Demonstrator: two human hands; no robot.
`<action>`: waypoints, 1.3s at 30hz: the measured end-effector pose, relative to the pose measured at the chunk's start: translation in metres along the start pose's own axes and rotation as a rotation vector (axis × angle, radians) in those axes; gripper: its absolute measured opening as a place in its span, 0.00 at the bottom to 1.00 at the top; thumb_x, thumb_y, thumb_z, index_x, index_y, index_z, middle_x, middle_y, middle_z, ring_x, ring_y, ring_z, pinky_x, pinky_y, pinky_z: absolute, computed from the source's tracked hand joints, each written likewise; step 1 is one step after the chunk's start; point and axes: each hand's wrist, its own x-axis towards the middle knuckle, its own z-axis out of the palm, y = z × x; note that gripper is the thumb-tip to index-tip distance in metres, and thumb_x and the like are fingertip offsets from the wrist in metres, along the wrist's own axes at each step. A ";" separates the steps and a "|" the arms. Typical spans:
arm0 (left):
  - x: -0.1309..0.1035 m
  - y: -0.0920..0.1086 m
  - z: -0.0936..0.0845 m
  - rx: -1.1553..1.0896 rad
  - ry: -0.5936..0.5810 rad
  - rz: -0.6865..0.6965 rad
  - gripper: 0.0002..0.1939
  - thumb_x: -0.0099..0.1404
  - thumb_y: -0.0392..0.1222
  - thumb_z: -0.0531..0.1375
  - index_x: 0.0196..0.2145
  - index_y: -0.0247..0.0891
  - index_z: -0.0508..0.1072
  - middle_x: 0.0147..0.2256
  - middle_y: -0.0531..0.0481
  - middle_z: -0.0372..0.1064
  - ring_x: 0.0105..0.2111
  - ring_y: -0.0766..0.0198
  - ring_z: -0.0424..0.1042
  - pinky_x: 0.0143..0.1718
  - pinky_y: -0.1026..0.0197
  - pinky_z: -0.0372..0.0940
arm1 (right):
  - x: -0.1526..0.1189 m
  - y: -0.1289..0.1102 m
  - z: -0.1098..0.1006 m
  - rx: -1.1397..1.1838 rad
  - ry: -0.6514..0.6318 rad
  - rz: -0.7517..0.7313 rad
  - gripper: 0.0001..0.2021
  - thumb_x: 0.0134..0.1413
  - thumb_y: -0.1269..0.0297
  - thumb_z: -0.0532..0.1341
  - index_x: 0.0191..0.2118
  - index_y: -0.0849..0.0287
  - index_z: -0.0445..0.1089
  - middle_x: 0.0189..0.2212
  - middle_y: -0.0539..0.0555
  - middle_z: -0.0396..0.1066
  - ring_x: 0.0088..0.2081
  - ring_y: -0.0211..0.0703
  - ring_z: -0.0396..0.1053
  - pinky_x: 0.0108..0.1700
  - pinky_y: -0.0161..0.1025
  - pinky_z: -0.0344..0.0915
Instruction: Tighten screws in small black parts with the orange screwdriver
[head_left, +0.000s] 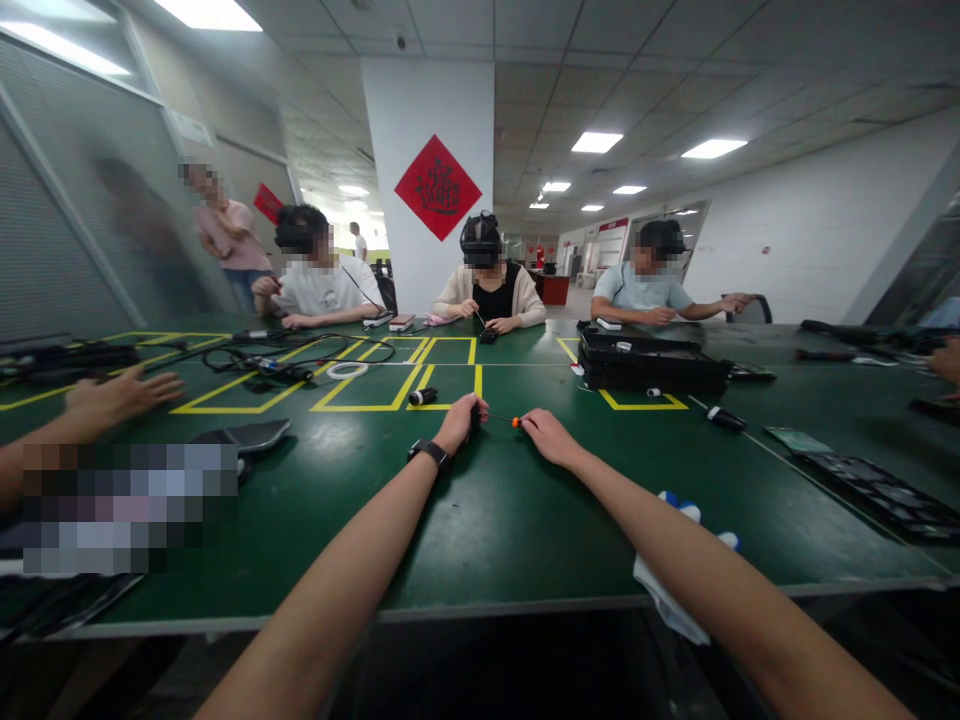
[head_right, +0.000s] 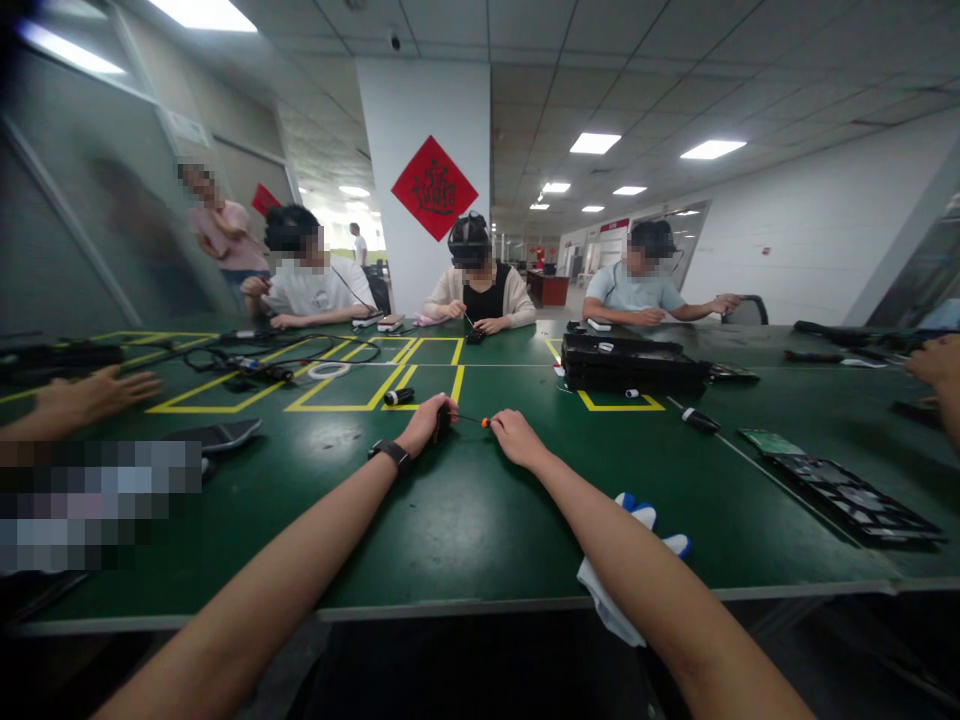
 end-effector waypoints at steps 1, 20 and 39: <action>0.000 0.000 0.000 -0.002 0.001 -0.003 0.23 0.58 0.54 0.43 0.30 0.33 0.67 0.26 0.46 0.67 0.27 0.65 0.66 0.29 0.64 0.60 | 0.000 0.000 0.000 -0.011 0.001 -0.002 0.12 0.55 0.65 0.48 0.32 0.62 0.66 0.32 0.55 0.65 0.37 0.38 0.60 0.42 0.37 0.55; 0.002 -0.003 -0.001 -0.081 0.038 -0.040 0.23 0.57 0.56 0.44 0.31 0.33 0.67 0.26 0.47 0.67 0.28 0.66 0.67 0.30 0.64 0.61 | -0.003 -0.004 -0.003 0.027 0.022 0.040 0.07 0.51 0.67 0.52 0.36 0.61 0.65 0.34 0.54 0.65 0.36 0.38 0.61 0.40 0.36 0.56; -0.006 0.005 0.001 0.214 0.018 0.029 0.17 0.50 0.54 0.56 0.31 0.37 0.67 0.23 0.53 0.66 0.21 0.70 0.61 0.19 0.67 0.53 | -0.002 -0.001 -0.004 -0.025 0.009 -0.019 0.10 0.53 0.67 0.50 0.33 0.61 0.68 0.32 0.54 0.66 0.37 0.38 0.61 0.42 0.38 0.56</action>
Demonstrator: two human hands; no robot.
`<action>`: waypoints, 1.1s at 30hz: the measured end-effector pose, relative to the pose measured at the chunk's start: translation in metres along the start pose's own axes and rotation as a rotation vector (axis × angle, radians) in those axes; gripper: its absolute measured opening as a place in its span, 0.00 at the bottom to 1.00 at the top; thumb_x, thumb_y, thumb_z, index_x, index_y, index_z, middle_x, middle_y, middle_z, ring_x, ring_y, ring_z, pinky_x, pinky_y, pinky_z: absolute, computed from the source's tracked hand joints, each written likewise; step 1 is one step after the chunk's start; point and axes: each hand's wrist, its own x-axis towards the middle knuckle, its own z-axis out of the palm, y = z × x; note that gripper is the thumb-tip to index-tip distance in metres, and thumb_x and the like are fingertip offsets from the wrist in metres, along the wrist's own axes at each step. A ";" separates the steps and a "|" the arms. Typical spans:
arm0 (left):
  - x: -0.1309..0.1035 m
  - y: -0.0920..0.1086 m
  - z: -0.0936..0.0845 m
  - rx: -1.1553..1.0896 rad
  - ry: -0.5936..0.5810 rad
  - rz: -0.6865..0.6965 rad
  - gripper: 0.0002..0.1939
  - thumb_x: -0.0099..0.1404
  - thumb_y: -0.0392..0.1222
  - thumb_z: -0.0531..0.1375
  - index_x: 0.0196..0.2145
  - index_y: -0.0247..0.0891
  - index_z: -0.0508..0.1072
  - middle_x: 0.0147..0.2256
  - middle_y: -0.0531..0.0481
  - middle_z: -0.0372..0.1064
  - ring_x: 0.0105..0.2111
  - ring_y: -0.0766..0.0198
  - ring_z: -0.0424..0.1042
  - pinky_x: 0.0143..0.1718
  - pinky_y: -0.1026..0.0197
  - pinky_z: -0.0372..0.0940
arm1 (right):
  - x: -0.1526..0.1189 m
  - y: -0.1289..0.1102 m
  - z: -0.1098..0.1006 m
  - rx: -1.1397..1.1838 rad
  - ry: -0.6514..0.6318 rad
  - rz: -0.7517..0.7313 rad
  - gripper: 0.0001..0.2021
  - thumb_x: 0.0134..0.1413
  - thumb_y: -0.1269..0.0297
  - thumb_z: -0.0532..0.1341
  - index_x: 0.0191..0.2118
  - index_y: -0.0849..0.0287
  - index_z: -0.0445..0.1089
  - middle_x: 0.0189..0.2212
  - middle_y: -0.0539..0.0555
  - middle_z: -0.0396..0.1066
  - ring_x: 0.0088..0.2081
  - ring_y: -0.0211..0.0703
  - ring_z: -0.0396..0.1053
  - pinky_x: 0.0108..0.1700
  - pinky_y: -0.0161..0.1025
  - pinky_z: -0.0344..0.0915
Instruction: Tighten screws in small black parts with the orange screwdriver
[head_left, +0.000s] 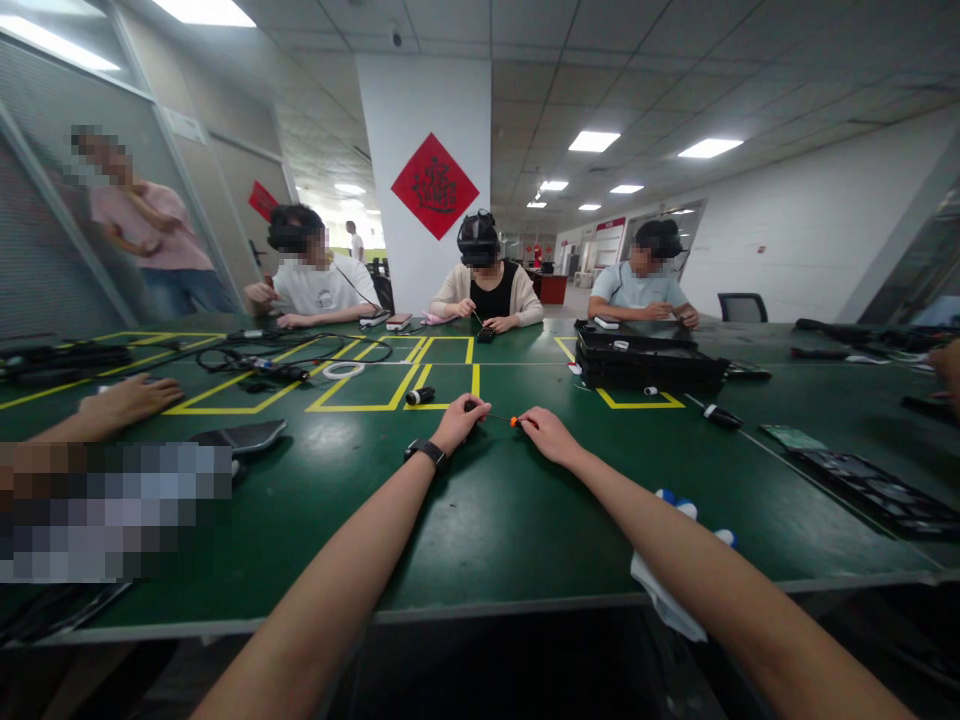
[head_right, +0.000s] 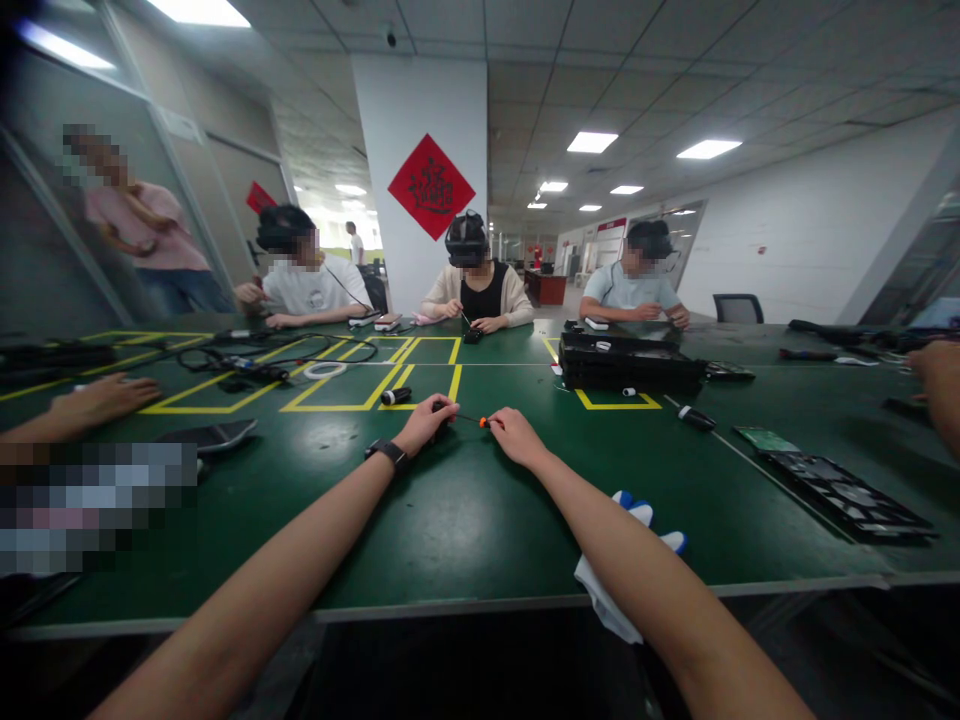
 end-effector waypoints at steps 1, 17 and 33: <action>-0.001 0.001 0.000 0.007 0.002 0.006 0.17 0.50 0.53 0.56 0.31 0.37 0.67 0.23 0.53 0.66 0.21 0.70 0.61 0.20 0.67 0.53 | -0.001 0.000 0.000 0.009 0.010 -0.002 0.08 0.51 0.68 0.52 0.34 0.61 0.67 0.33 0.54 0.66 0.37 0.38 0.61 0.42 0.37 0.56; 0.002 -0.002 -0.001 -0.009 -0.024 0.012 0.19 0.54 0.55 0.51 0.31 0.36 0.67 0.25 0.51 0.66 0.21 0.70 0.60 0.20 0.67 0.53 | 0.000 0.005 0.003 0.083 0.038 0.010 0.09 0.48 0.65 0.56 0.36 0.61 0.64 0.34 0.52 0.65 0.36 0.37 0.61 0.39 0.36 0.58; 0.008 -0.010 0.000 -0.187 -0.058 0.036 0.22 0.57 0.56 0.45 0.30 0.34 0.67 0.26 0.48 0.66 0.27 0.66 0.65 0.29 0.64 0.59 | 0.002 0.006 0.004 0.034 -0.006 0.031 0.11 0.53 0.64 0.49 0.32 0.62 0.66 0.32 0.54 0.65 0.36 0.38 0.61 0.42 0.37 0.56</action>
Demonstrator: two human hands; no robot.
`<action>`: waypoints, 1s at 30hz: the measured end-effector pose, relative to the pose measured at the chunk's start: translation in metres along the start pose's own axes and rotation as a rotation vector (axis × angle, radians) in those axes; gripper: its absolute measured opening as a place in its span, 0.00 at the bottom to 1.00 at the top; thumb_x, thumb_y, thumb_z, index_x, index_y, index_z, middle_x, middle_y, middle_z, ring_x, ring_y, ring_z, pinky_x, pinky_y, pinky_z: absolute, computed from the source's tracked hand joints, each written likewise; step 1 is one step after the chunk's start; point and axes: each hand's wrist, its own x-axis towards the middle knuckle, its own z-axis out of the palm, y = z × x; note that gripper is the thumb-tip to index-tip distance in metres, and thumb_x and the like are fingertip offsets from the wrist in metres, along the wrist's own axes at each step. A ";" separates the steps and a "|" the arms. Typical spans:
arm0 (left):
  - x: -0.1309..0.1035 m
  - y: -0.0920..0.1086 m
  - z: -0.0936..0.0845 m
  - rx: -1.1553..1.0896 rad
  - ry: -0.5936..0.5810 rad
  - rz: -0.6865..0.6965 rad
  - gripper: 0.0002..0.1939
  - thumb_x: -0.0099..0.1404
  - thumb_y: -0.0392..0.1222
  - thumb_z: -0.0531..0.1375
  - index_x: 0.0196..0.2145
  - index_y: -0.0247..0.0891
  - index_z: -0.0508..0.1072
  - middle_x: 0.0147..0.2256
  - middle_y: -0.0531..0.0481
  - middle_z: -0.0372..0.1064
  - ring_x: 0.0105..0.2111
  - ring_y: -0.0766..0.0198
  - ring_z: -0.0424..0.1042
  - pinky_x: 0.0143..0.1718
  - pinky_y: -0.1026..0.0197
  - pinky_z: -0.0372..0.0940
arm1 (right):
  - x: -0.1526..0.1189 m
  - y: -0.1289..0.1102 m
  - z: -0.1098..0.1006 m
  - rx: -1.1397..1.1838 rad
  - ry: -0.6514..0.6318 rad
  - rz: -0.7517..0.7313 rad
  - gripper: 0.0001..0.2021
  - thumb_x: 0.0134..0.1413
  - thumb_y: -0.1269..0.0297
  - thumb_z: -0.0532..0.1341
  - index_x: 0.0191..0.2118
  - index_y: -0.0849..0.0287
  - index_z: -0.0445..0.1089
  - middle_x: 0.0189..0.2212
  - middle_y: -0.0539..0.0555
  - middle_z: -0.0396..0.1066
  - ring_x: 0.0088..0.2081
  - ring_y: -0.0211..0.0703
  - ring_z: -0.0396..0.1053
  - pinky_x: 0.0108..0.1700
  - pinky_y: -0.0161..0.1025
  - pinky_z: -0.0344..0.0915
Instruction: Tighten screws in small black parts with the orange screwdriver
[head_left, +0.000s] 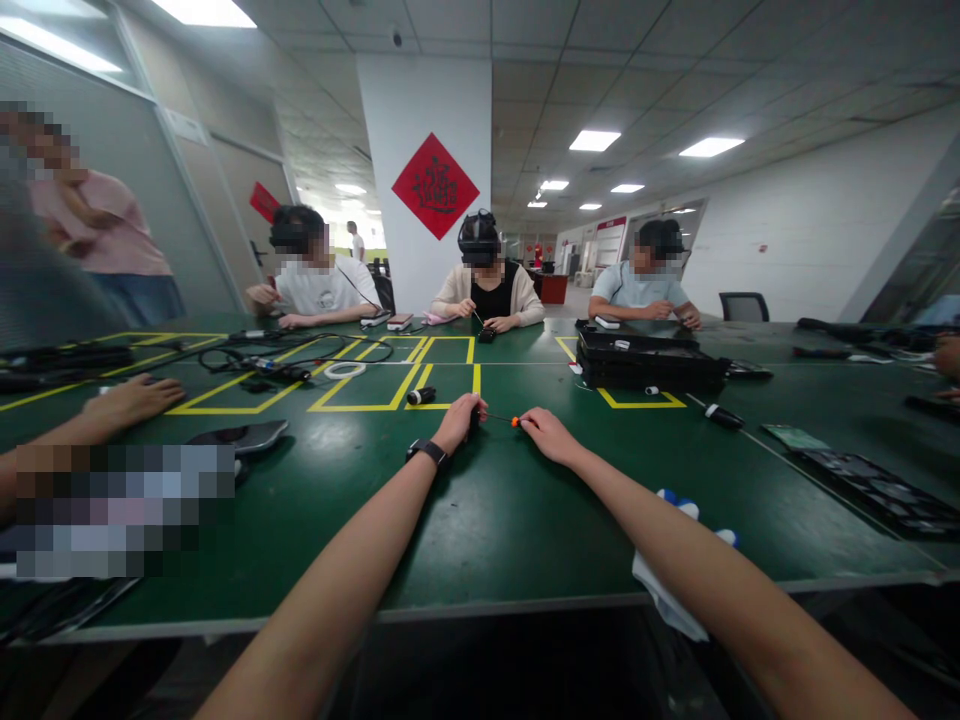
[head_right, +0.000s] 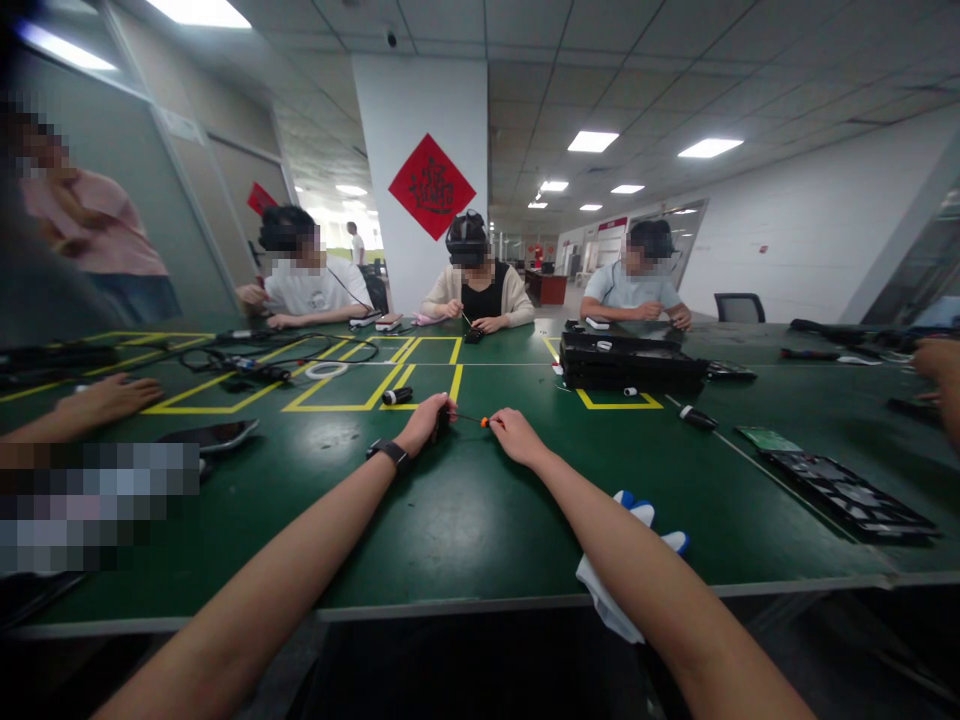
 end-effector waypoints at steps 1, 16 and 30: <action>0.000 -0.001 0.000 -0.004 -0.001 0.003 0.22 0.57 0.56 0.45 0.30 0.34 0.67 0.26 0.48 0.66 0.27 0.66 0.65 0.29 0.63 0.59 | 0.000 0.000 0.000 -0.005 0.001 -0.005 0.10 0.53 0.64 0.50 0.32 0.62 0.66 0.32 0.54 0.65 0.36 0.38 0.60 0.42 0.37 0.56; 0.005 -0.009 -0.001 -0.070 0.017 -0.044 0.22 0.56 0.57 0.46 0.30 0.34 0.67 0.25 0.48 0.66 0.25 0.66 0.65 0.25 0.65 0.58 | -0.002 -0.001 -0.003 0.056 0.009 0.024 0.07 0.49 0.67 0.53 0.35 0.61 0.63 0.33 0.52 0.64 0.36 0.37 0.61 0.40 0.36 0.57; 0.001 -0.001 0.001 -0.022 0.041 -0.029 0.22 0.56 0.57 0.46 0.30 0.34 0.67 0.26 0.48 0.66 0.26 0.66 0.66 0.29 0.63 0.59 | -0.003 -0.003 -0.003 0.042 -0.016 0.013 0.10 0.51 0.64 0.53 0.38 0.61 0.64 0.34 0.53 0.65 0.37 0.38 0.61 0.40 0.37 0.57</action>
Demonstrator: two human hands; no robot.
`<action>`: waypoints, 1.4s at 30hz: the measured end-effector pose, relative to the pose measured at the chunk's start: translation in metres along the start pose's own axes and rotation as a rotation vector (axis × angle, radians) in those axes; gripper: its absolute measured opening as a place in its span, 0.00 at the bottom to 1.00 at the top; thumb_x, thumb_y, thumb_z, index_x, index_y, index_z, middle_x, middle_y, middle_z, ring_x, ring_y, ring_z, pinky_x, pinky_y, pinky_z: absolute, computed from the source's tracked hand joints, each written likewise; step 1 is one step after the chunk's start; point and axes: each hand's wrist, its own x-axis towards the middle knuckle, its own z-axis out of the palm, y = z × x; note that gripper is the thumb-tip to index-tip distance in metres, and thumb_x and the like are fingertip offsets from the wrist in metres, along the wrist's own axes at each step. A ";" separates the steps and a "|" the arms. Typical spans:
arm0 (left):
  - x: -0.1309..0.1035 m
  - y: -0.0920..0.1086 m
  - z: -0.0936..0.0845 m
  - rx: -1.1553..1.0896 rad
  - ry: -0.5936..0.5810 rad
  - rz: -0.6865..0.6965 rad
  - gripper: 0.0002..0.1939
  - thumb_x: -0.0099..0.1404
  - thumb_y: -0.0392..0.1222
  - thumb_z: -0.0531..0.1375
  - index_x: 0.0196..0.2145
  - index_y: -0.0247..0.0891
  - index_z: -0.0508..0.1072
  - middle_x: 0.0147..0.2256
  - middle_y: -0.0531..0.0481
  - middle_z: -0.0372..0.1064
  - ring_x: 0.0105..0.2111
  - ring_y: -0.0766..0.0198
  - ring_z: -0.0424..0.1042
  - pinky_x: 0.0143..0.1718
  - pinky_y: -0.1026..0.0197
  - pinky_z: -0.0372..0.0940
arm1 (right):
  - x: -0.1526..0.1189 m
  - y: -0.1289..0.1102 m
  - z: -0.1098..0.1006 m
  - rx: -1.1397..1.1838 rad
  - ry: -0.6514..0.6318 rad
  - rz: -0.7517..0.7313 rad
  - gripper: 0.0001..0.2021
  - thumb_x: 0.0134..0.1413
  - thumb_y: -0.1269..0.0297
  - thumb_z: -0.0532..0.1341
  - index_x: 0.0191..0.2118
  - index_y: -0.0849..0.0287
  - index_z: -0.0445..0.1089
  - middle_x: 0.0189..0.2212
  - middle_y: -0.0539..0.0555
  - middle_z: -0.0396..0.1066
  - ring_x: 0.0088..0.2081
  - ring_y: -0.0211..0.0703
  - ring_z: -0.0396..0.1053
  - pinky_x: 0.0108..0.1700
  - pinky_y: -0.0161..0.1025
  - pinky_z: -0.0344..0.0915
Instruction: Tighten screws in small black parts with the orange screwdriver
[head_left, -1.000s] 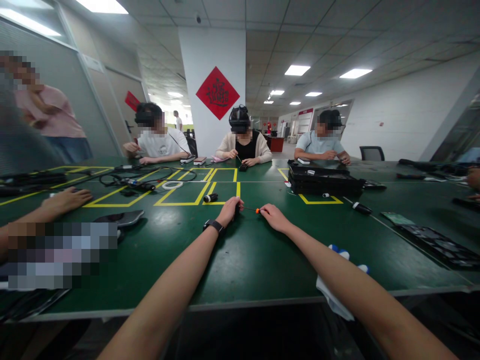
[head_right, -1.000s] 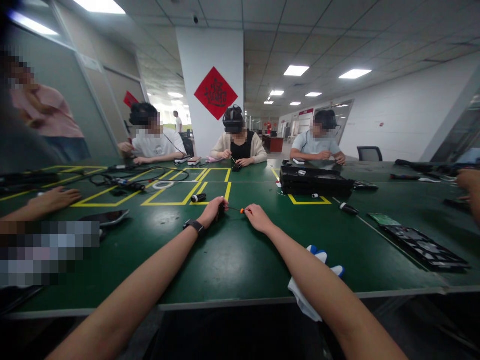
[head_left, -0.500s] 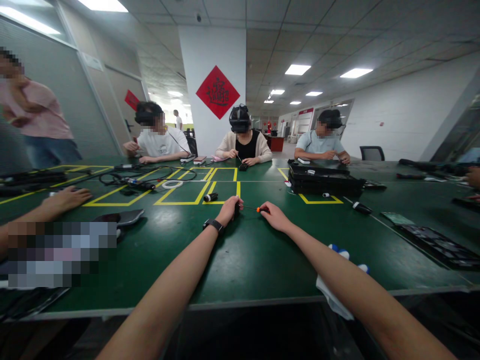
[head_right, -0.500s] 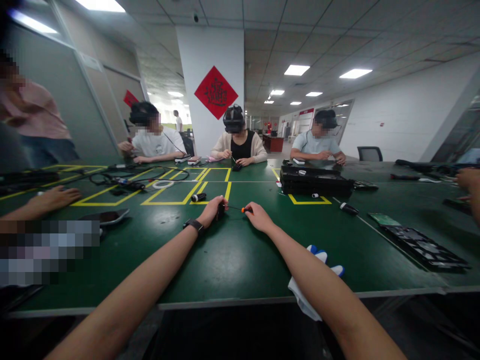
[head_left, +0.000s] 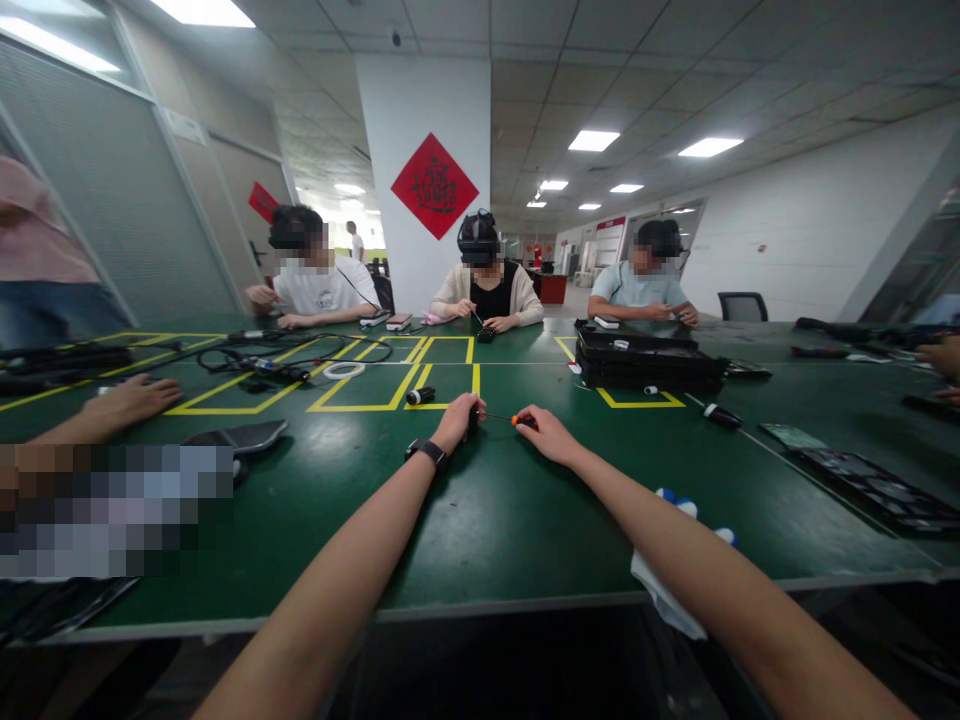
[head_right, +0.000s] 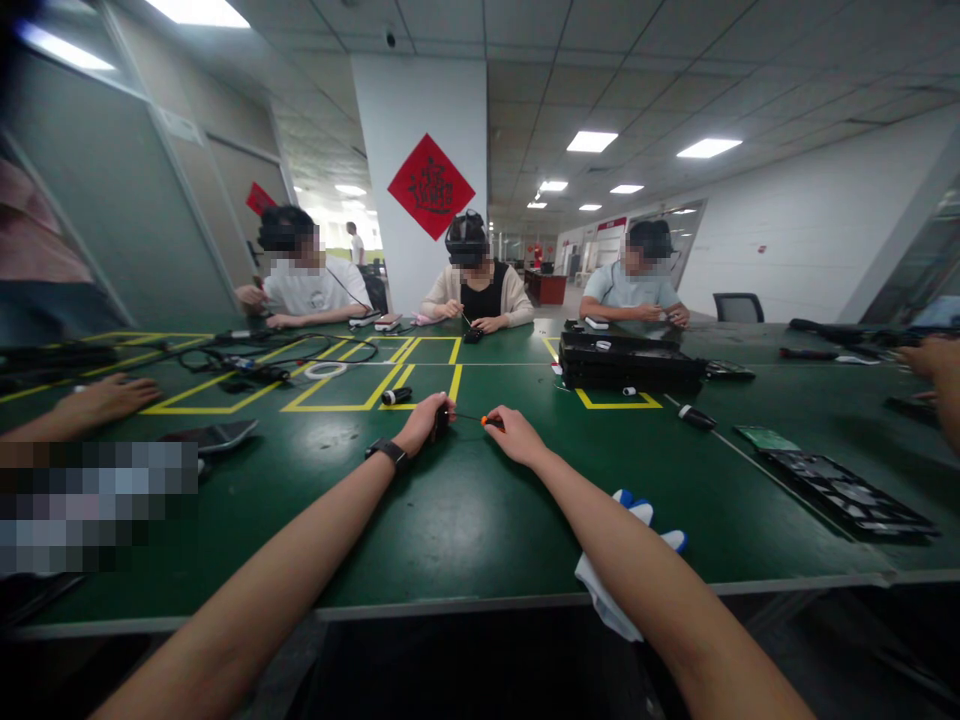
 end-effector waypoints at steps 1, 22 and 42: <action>0.000 -0.001 0.000 0.000 -0.003 0.002 0.22 0.57 0.56 0.46 0.30 0.34 0.67 0.26 0.48 0.66 0.26 0.66 0.65 0.29 0.64 0.59 | 0.000 0.000 0.000 -0.016 -0.003 -0.006 0.10 0.52 0.63 0.52 0.37 0.61 0.65 0.34 0.54 0.65 0.37 0.38 0.61 0.41 0.37 0.56; -0.004 0.004 0.000 0.028 -0.021 -0.012 0.22 0.57 0.56 0.45 0.31 0.35 0.67 0.26 0.47 0.66 0.26 0.66 0.65 0.23 0.66 0.57 | 0.000 -0.001 0.001 0.016 0.023 -0.011 0.11 0.48 0.63 0.55 0.38 0.61 0.65 0.34 0.53 0.65 0.37 0.38 0.61 0.41 0.37 0.57; -0.002 0.003 0.001 0.021 -0.018 -0.004 0.23 0.56 0.57 0.46 0.30 0.34 0.67 0.26 0.49 0.66 0.26 0.66 0.65 0.27 0.64 0.58 | 0.000 -0.002 -0.001 -0.085 0.035 -0.024 0.07 0.51 0.67 0.53 0.34 0.62 0.66 0.33 0.54 0.64 0.37 0.39 0.60 0.41 0.37 0.56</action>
